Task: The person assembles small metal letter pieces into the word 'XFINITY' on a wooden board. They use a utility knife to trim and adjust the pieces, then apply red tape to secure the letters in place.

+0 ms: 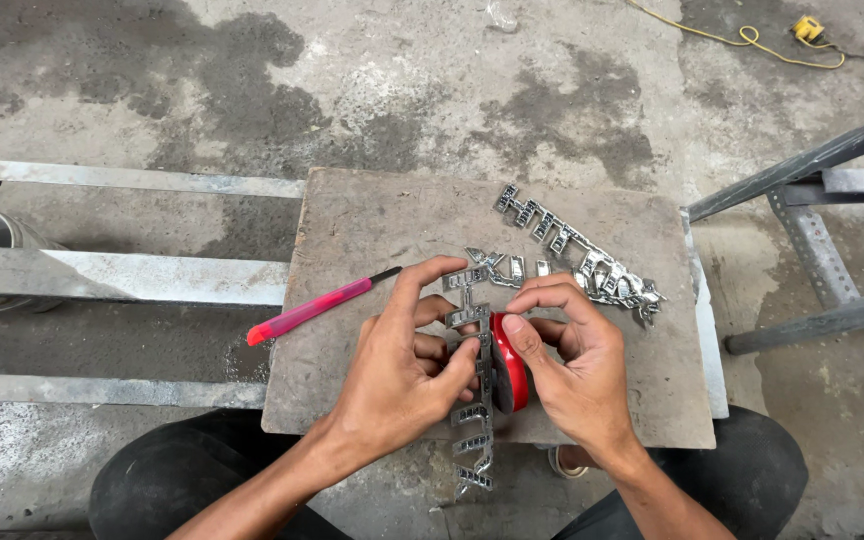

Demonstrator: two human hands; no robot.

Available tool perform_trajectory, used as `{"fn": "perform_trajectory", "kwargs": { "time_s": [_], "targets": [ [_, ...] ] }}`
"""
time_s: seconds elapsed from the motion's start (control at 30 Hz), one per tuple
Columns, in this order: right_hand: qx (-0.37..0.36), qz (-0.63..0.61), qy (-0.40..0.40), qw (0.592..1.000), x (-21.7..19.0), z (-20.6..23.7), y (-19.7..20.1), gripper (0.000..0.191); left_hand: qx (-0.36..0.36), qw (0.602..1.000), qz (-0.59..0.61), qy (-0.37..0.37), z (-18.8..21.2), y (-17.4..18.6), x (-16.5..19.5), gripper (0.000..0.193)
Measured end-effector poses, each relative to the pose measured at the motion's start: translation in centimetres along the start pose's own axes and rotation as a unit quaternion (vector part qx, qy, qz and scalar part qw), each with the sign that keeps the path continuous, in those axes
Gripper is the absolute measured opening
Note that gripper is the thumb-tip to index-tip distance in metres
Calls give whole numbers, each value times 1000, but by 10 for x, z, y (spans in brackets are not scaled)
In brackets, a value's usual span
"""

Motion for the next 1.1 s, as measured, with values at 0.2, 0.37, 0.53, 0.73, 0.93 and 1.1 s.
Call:
{"fn": "perform_trajectory", "kwargs": {
  "time_s": [0.2, 0.37, 0.53, 0.73, 0.93, 1.1],
  "targets": [
    [-9, 20, 6, 1000, -4, 0, 1, 11, 1, 1000, -16, -14, 3, -5, 3, 71],
    [-18, 11, 1, 1000, -2, 2, 2, 11, 3, 998, -59, -25, 5, -6, 2, 70],
    [-34, 8, -13, 999, 3, 2, -1, 12, 7, 997, -65, -28, 1, -2, -2, 64],
    [-46, 23, -15, 999, 3, 0, -4, 12, 11, 997, -56, -55, -1, 3, -1, 52],
    [-39, 28, -30, 998, 1, 2, -1, 12, 18, 999, -45, 10, 0, 2, -14, 27],
    [-27, 34, -70, 997, 6, 4, 1, 14, 17, 999, 30, 27, -1, -1, -18, 17]
  ]
}}
Point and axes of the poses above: each hand's wrist, its own z-axis away from the middle knuckle, its own y-axis out of the back of the hand, x = y × z, the point moved 10 cm from there along -z, towards the middle knuckle, and after that the axes turned 10 degrees about z, right-handed, at the moved point
